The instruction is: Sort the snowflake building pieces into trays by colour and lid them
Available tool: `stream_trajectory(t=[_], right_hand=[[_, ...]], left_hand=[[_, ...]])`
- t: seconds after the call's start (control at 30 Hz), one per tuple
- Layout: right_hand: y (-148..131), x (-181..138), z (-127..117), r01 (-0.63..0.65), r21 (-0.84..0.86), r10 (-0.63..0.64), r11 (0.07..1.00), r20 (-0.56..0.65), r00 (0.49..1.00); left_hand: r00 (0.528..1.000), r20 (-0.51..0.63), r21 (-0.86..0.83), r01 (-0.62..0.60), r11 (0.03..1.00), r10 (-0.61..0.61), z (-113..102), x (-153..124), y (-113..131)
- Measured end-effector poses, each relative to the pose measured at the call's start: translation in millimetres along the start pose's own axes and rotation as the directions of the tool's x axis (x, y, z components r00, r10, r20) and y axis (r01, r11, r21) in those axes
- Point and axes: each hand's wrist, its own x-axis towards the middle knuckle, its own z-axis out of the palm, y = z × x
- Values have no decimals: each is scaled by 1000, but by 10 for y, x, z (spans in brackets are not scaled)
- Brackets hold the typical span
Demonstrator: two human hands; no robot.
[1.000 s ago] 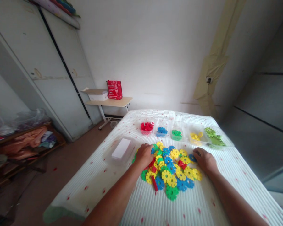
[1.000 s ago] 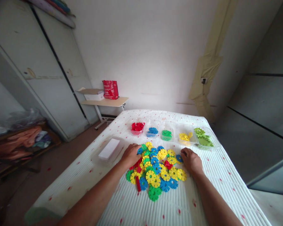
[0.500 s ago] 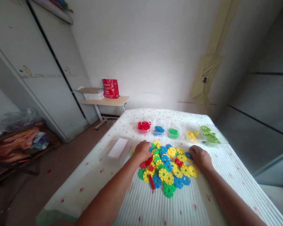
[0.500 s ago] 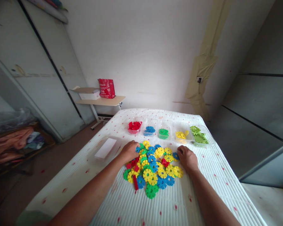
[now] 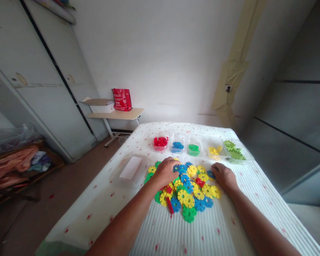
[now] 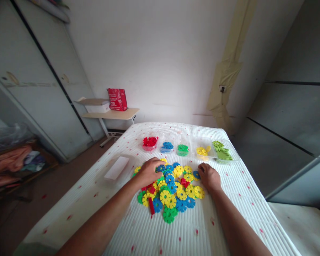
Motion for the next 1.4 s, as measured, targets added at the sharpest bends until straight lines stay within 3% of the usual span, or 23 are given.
stream_trajectory(t=[0.2, 0.37, 0.67, 1.1, 1.3, 1.4], right_hand=[[-9, -3, -10, 3, 9, -2, 1000, -12, 1000], [-2, -2, -13, 12, 8, -12, 1000, -19, 1000], [-13, -6, -27, 9, -4, -9, 1000, -14, 1000], [-15, -8, -25, 13, 31, -12, 999, -26, 1000], [-21, -13, -21, 16, 60, -14, 998, -35, 999], [-18, -12, -17, 22, 40, -21, 999, -22, 1000]], left_hand=[[968, 170, 154, -214, 965, 187, 194, -28, 158], [935, 306, 260, -260, 930, 177, 193, 1, 200], [892, 417, 263, -301, 917, 173, 145, 61, 295], [906, 381, 239, -289, 927, 185, 159, 18, 246], [929, 318, 83, -227, 970, 190, 88, 83, 88], [955, 258, 37, -163, 986, 149, -18, 243, 8]])
